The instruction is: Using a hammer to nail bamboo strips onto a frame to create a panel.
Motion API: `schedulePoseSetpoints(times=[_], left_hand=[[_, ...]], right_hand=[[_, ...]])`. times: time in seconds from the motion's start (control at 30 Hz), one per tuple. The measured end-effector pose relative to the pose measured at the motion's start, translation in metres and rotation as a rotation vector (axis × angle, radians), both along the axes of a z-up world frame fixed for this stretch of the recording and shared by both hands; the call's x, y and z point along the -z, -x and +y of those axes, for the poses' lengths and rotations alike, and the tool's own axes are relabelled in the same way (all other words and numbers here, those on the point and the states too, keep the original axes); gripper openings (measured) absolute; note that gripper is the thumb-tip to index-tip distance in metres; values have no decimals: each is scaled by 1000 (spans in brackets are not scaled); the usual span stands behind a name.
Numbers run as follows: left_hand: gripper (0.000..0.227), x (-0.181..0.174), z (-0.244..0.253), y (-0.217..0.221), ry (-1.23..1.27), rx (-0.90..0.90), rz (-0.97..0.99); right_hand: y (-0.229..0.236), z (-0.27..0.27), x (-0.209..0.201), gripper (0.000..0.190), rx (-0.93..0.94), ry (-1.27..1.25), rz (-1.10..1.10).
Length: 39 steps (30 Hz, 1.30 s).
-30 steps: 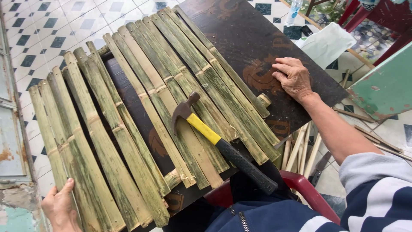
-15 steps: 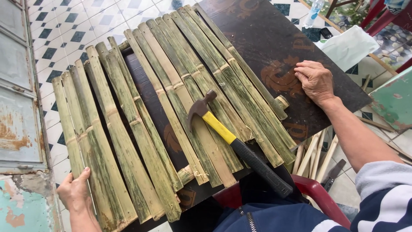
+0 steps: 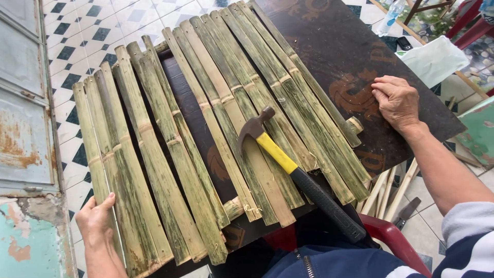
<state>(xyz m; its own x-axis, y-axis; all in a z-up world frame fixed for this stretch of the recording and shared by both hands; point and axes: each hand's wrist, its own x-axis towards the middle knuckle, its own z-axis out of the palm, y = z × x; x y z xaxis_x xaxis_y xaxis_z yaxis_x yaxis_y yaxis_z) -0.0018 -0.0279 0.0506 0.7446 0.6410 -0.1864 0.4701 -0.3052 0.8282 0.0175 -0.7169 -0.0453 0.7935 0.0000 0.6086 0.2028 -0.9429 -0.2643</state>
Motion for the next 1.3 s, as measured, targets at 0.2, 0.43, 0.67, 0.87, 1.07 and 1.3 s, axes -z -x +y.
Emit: schedulePoseSetpoints(times=[0.2, 0.43, 0.67, 0.87, 1.07, 1.3], left_hand=[[65, 13, 9, -6, 44, -101, -35], [56, 14, 6, -3, 80, -135, -78], [63, 18, 10, -7, 72, -162, -42], [49, 17, 8, -10, 66, -203, -31], [36, -3, -3, -9, 106, -199, -63], [37, 14, 19, -26, 178, -144, -75]], right_hand=[[-42, 77, -50, 16, -112, -160, 83], [-99, 121, -66, 57, 224, -376, 871], [-81, 140, -113, 17, 205, -1090, 925], [-101, 153, -88, 20, 125, -1175, 904], [-100, 156, -61, 25, 139, -1245, 621], [-88, 166, -46, 31, 209, -1166, 417]])
